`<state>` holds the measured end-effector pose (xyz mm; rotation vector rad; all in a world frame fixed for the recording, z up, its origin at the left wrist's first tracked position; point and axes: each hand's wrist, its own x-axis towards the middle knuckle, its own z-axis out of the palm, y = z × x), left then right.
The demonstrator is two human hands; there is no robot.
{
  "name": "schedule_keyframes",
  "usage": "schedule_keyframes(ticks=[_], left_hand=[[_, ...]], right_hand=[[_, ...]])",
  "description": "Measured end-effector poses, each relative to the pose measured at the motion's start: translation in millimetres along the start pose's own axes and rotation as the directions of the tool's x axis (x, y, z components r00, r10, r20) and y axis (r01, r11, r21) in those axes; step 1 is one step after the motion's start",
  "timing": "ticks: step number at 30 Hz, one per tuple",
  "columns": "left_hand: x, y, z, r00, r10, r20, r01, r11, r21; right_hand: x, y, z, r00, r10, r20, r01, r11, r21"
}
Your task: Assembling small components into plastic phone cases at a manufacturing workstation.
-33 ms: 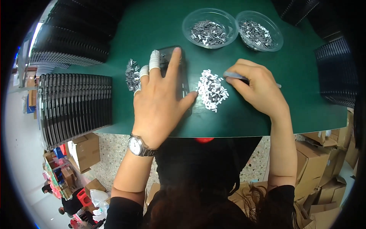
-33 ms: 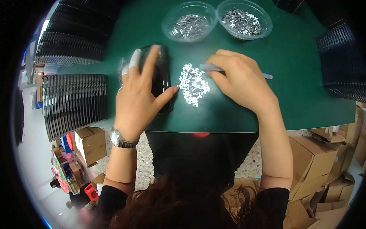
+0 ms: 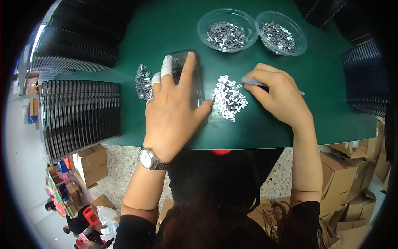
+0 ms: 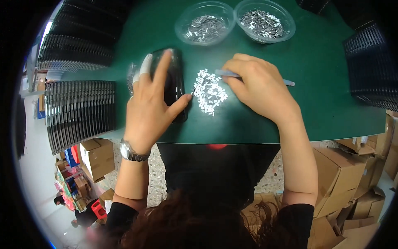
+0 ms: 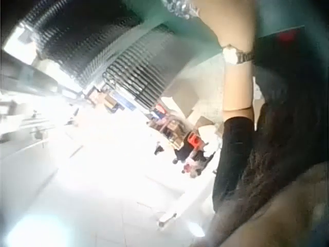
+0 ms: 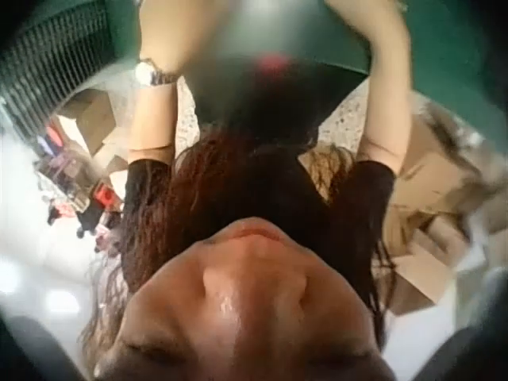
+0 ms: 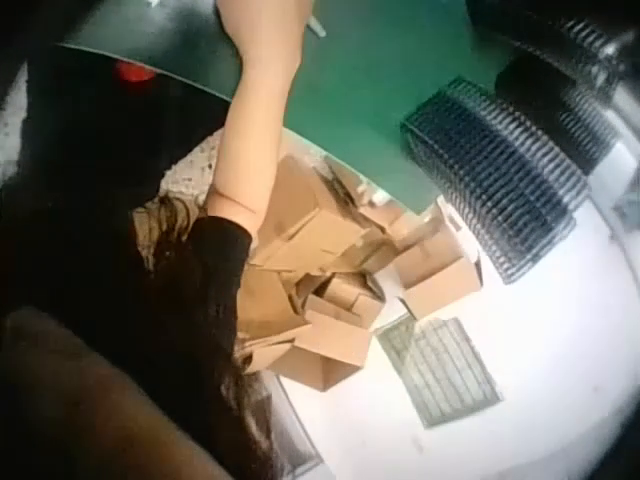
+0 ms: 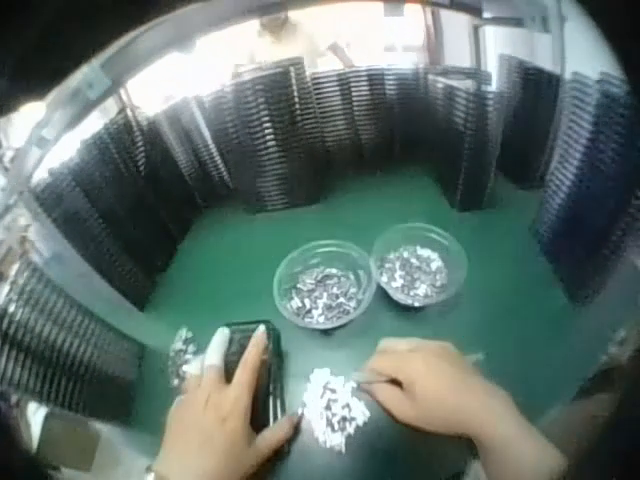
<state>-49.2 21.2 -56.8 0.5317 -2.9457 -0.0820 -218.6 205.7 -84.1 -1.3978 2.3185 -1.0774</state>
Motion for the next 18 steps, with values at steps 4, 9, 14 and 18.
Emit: schedule_keyframes(ticks=[4, 9, 14, 18], left_hand=[[-4.2, 2.8, -0.1, 0.998, -0.047, -0.045, 0.041, 0.991, -0.125], [-12.7, -23.2, -15.4, 0.967, -0.157, -0.203, 0.023, 0.84, -0.543], [-35.3, -71.1, -34.9, 0.957, -0.273, 0.095, -0.063, -0.518, -0.853], [-55.6, -92.1, -18.7, 0.965, -0.214, 0.154, 0.0, -0.584, -0.812]], right_hand=[[3.0, -4.8, 8.4, 1.0, -0.006, -0.023, 0.003, 0.996, -0.092], [4.7, -19.8, 7.5, 0.999, -0.043, 0.008, 0.044, 0.951, -0.306], [10.6, -20.6, 5.8, 0.999, -0.022, 0.046, 0.037, 0.935, -0.352], [1.1, -28.3, -1.0, 0.996, 0.087, 0.023, -0.079, 0.969, -0.232]])
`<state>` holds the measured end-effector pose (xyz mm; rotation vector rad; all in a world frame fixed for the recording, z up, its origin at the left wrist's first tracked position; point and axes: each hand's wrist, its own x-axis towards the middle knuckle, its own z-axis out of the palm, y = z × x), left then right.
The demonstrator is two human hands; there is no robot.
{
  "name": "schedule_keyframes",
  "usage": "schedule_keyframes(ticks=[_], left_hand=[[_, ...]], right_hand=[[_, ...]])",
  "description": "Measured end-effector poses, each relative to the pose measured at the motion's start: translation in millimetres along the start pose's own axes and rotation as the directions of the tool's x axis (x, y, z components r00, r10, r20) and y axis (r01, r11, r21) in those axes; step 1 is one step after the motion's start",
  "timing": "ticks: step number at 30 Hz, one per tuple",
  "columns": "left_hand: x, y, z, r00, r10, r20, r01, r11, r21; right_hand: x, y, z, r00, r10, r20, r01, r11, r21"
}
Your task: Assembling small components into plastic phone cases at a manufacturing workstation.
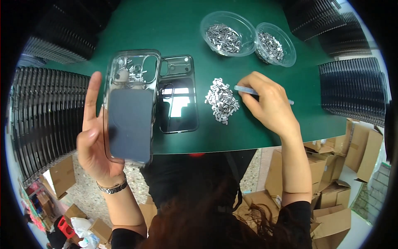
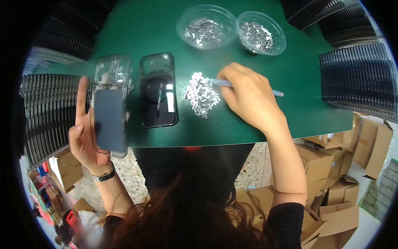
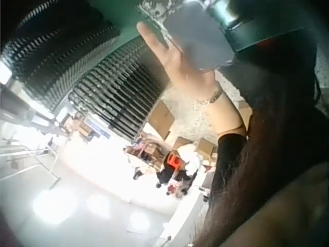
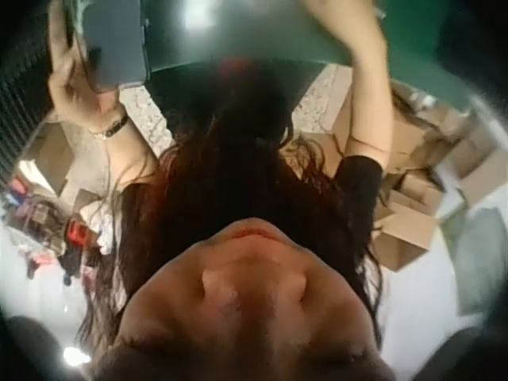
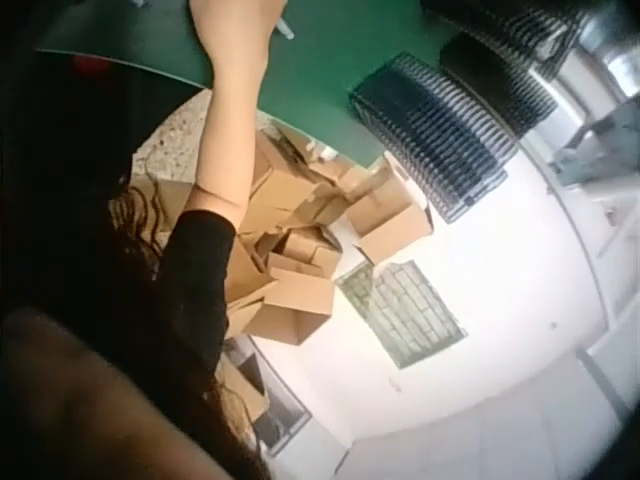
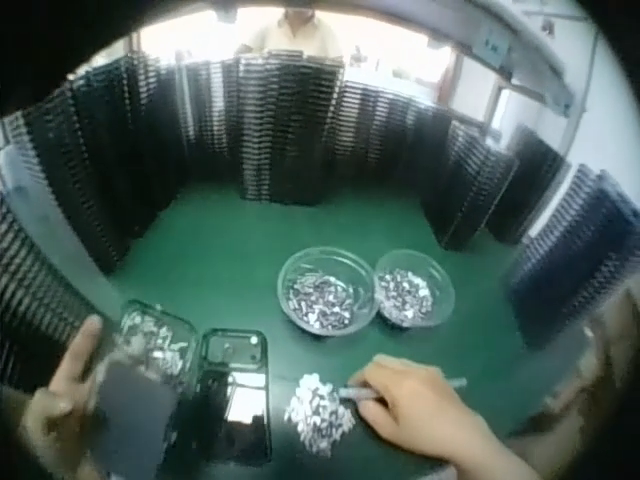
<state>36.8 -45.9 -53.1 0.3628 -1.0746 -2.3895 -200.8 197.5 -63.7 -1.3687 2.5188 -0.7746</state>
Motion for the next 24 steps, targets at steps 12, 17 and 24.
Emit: schedule_keyframes(ticks=[12, 17, 24], left_hand=[[-14.8, -37.8, 0.8, 0.995, -0.002, -0.104, 0.054, 0.866, 0.498], [-14.4, -23.9, 19.2, 0.995, -0.048, -0.086, 0.097, 0.346, 0.933], [-14.9, -25.1, 24.1, 0.981, 0.079, 0.175, -0.184, 0.124, 0.975]], right_hand=[[10.1, -15.4, 4.2, 0.996, 0.082, 0.038, -0.078, 0.991, -0.108], [15.8, -36.4, -3.9, 0.999, 0.012, -0.045, -0.006, 0.993, 0.118], [35.0, -92.8, 10.8, 0.828, -0.56, -0.005, 0.56, 0.828, -0.024]])
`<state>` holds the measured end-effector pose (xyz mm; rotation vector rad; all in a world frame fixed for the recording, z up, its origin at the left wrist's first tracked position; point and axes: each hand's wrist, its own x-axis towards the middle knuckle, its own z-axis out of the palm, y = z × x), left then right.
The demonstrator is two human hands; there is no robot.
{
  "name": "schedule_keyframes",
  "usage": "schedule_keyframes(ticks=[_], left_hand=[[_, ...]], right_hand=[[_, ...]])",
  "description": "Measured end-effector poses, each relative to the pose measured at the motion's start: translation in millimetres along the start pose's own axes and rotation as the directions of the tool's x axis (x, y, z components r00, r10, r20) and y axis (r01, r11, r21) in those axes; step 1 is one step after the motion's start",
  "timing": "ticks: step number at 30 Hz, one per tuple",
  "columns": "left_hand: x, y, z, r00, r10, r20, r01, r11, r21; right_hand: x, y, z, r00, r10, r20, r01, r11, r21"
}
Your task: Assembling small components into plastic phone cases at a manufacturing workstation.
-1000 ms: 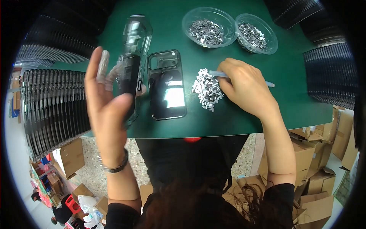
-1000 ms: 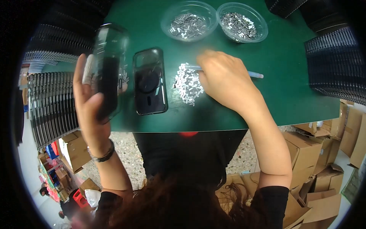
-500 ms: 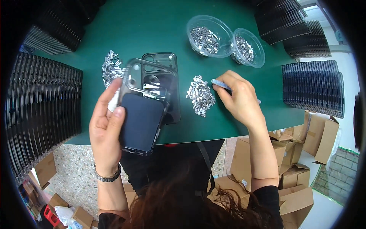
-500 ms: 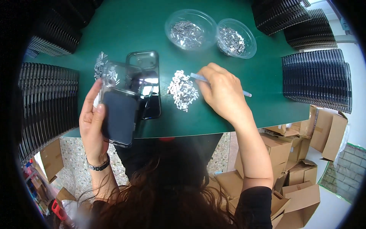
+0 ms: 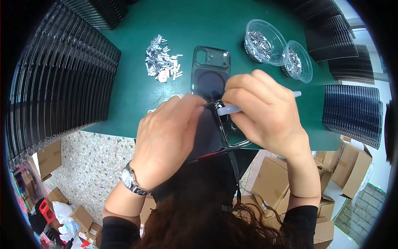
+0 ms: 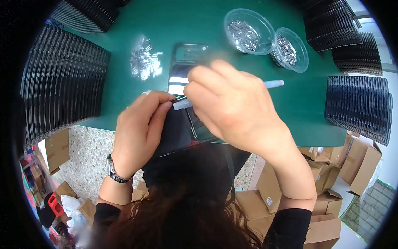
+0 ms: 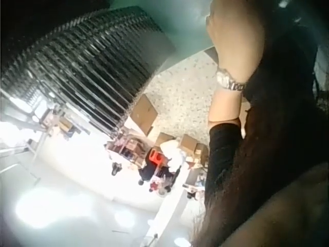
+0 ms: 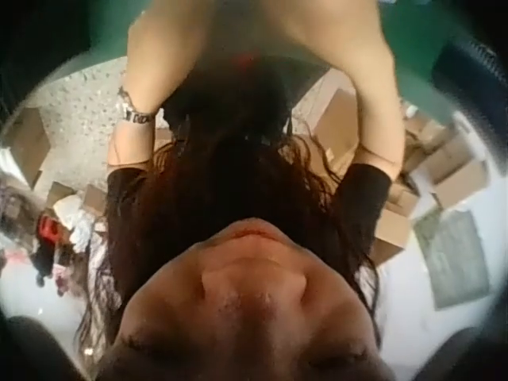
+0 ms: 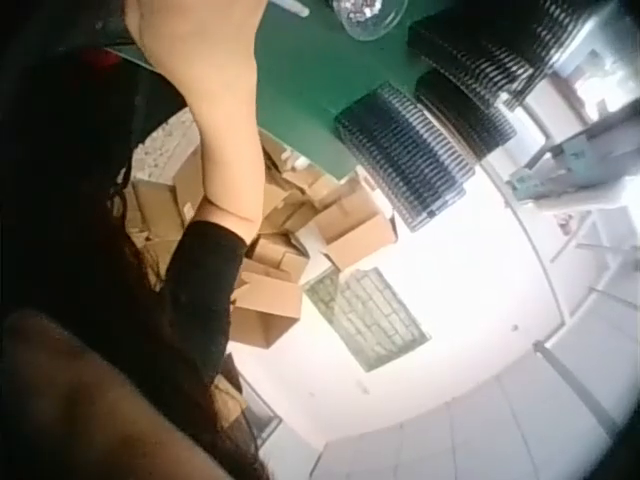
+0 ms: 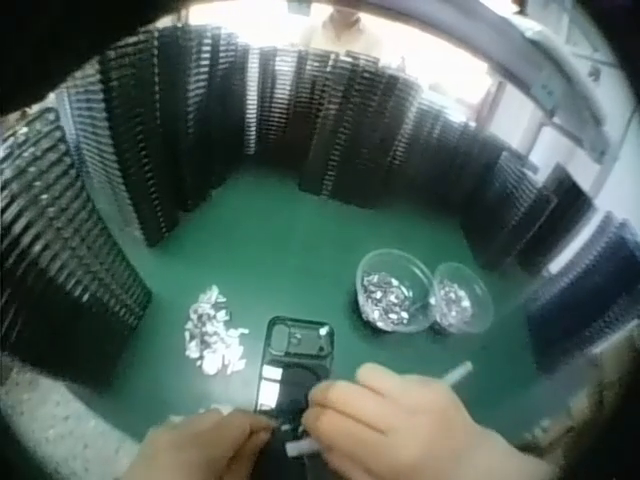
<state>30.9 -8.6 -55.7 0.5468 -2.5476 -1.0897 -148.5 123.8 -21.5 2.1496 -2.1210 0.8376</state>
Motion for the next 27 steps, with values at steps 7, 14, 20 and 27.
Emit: schedule_keyframes(ticks=[7, 14, 20, 27], left_hand=[[-2.8, 0.4, 5.6, 1.0, -0.005, 0.025, 0.006, 0.999, -0.037], [-2.3, 5.1, 4.5, 0.999, 0.002, 0.034, -0.001, 0.999, -0.038], [-1.3, 6.8, 2.2, 1.0, 0.001, 0.021, -0.001, 1.0, -0.02], [4.5, -0.2, 0.1, 0.999, -0.006, 0.034, 0.004, 0.998, 0.055]], right_hand=[[-3.3, -4.5, 6.2, 0.985, -0.126, 0.121, 0.15, 0.965, -0.217], [-7.6, -8.5, 4.6, 0.988, -0.116, 0.098, 0.137, 0.959, -0.25], [-11.4, -11.9, 11.6, 0.995, 0.08, 0.055, -0.072, 0.99, -0.125], [-7.3, -14.2, 18.1, 0.956, 0.266, 0.125, -0.285, 0.942, 0.179]])
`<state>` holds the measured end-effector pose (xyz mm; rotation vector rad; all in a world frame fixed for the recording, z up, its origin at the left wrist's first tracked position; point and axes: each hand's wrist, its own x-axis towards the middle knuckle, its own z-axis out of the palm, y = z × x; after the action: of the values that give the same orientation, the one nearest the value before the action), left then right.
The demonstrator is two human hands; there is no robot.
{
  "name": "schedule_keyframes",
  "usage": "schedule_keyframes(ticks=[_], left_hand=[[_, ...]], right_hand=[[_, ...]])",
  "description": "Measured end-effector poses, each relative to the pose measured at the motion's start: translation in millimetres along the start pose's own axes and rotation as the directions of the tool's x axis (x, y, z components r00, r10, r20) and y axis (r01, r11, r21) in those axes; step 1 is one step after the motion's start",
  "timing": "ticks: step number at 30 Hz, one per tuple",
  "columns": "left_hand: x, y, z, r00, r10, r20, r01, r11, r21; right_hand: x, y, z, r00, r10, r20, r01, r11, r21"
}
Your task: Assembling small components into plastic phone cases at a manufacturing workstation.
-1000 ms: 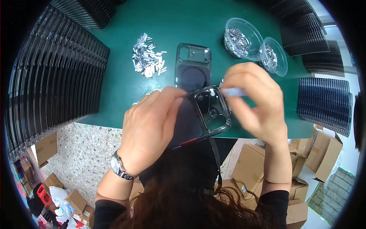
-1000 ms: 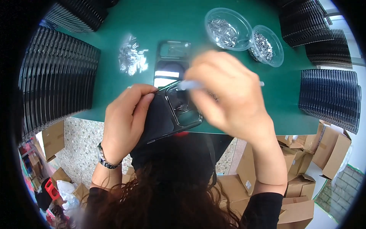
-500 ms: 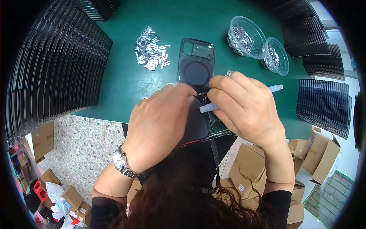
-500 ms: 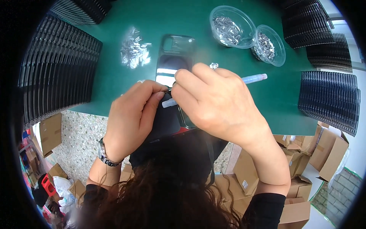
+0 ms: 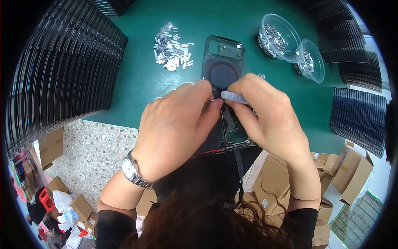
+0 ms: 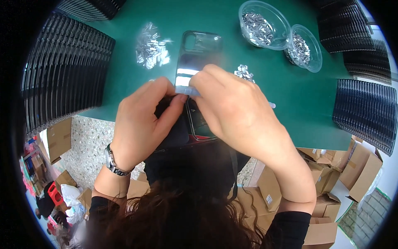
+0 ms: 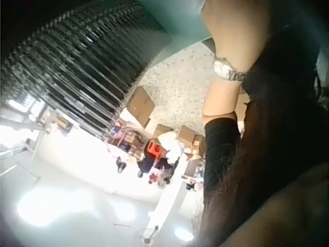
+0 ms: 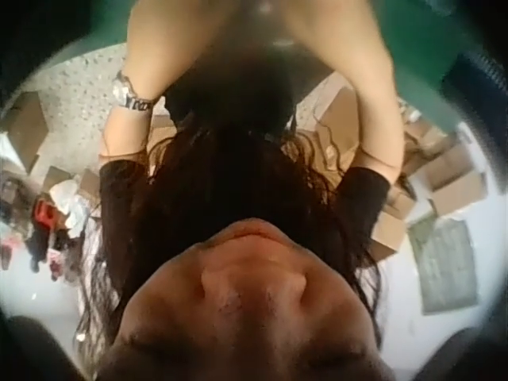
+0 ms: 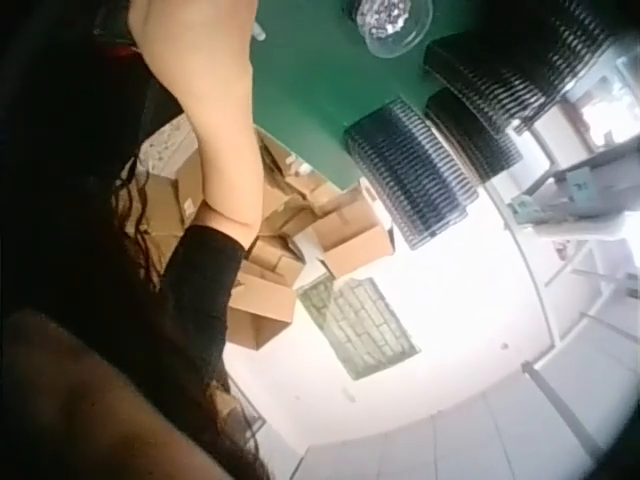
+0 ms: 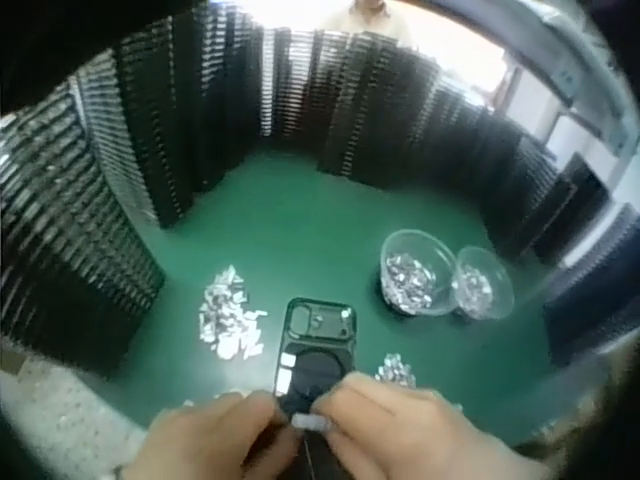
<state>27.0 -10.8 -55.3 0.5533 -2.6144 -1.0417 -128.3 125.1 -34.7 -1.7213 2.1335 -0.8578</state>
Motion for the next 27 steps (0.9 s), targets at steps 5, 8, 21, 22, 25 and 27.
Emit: schedule_keyframes(ticks=[5, 8, 21, 22, 25, 27], left_hand=[[-0.6, -5.6, 4.4, 0.999, -0.025, -0.02, 0.026, 0.999, 0.019], [0.7, -6.3, 4.5, 1.0, -0.009, -0.02, 0.01, 1.0, 0.02], [-10.7, -13.0, -4.3, 0.996, -0.071, -0.045, 0.072, 0.997, 0.024], [-14.4, -16.2, -6.3, 0.995, -0.094, -0.025, 0.094, 0.995, -0.025], [-21.5, -26.8, -17.9, 0.988, -0.153, -0.019, 0.147, 0.972, -0.18], [-26.2, -35.5, -20.6, 0.983, -0.182, -0.019, 0.172, 0.955, -0.241]], right_hand=[[0.6, -4.9, -9.1, 0.997, -0.064, 0.049, 0.071, 0.986, -0.148], [-1.2, -4.7, -4.3, 0.99, -0.109, 0.089, 0.135, 0.92, -0.367], [16.2, -13.6, 2.0, 0.987, -0.036, 0.157, 0.078, 0.959, -0.272], [21.6, -9.7, 1.4, 0.986, -0.047, 0.157, 0.089, 0.959, -0.268], [55.2, 6.5, -3.3, 0.997, -0.076, 0.016, 0.076, 0.995, -0.061], [78.6, 22.2, 0.0, 0.998, -0.005, -0.06, -0.007, 0.981, -0.192]])
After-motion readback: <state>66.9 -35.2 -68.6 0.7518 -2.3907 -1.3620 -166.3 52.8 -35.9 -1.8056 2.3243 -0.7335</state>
